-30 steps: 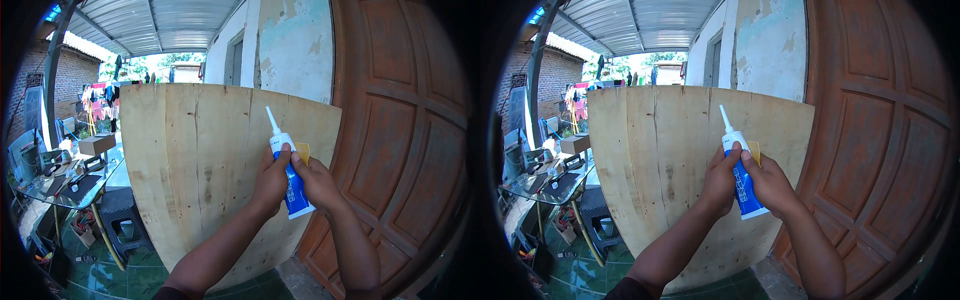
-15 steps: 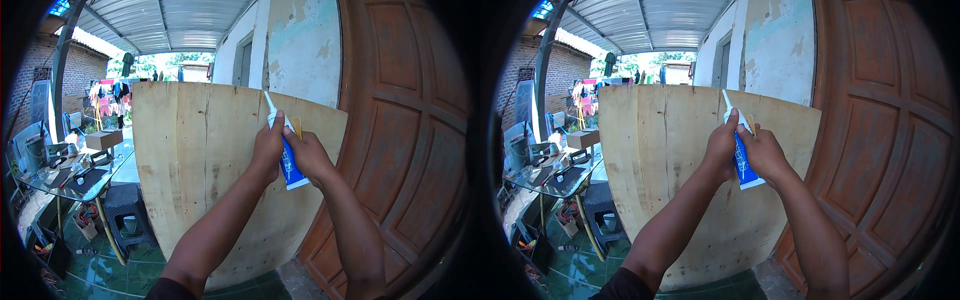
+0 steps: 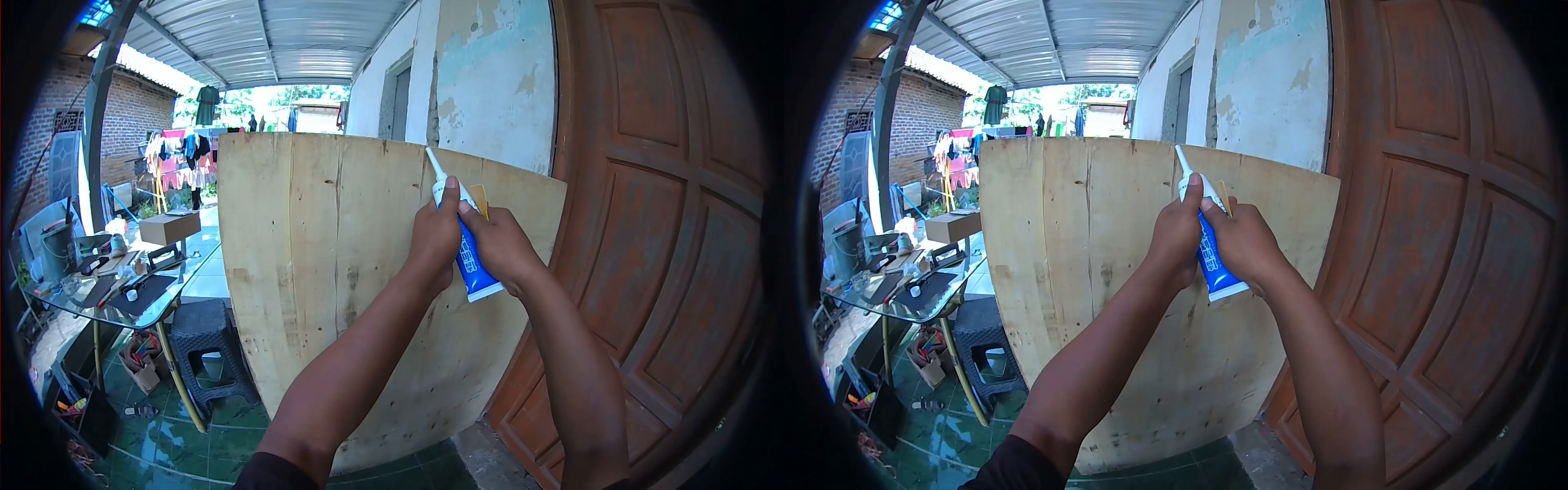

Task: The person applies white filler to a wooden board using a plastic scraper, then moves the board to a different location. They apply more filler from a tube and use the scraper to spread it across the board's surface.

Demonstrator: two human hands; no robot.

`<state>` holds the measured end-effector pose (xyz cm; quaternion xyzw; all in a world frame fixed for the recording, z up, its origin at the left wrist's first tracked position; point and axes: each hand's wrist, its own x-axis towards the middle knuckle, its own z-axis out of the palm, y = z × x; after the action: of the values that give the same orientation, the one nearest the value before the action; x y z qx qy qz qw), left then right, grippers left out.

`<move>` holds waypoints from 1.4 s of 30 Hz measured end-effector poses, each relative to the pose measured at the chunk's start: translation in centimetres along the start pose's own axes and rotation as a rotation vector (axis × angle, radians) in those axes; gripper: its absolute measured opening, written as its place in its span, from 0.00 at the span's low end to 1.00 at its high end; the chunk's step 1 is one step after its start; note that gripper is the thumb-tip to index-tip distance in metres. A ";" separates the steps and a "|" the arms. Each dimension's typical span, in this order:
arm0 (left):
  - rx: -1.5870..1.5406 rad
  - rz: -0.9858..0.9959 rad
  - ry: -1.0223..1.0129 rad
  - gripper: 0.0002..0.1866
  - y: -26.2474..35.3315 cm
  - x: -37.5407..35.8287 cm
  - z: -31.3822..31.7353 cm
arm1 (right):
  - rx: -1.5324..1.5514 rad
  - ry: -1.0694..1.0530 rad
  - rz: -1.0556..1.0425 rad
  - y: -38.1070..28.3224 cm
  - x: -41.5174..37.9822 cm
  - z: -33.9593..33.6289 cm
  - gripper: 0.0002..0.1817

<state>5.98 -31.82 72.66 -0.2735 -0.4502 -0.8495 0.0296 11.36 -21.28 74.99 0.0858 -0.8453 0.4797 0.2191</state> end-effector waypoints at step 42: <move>0.001 0.016 0.101 0.35 0.7 0.8 1.5 | -0.111 0.036 -0.073 -1.5 0.5 -0.9 0.32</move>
<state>6.16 -30.87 74.25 -0.2339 -0.4462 -0.8618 0.0593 11.67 -21.30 76.74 0.0954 -0.8629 0.4252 0.2558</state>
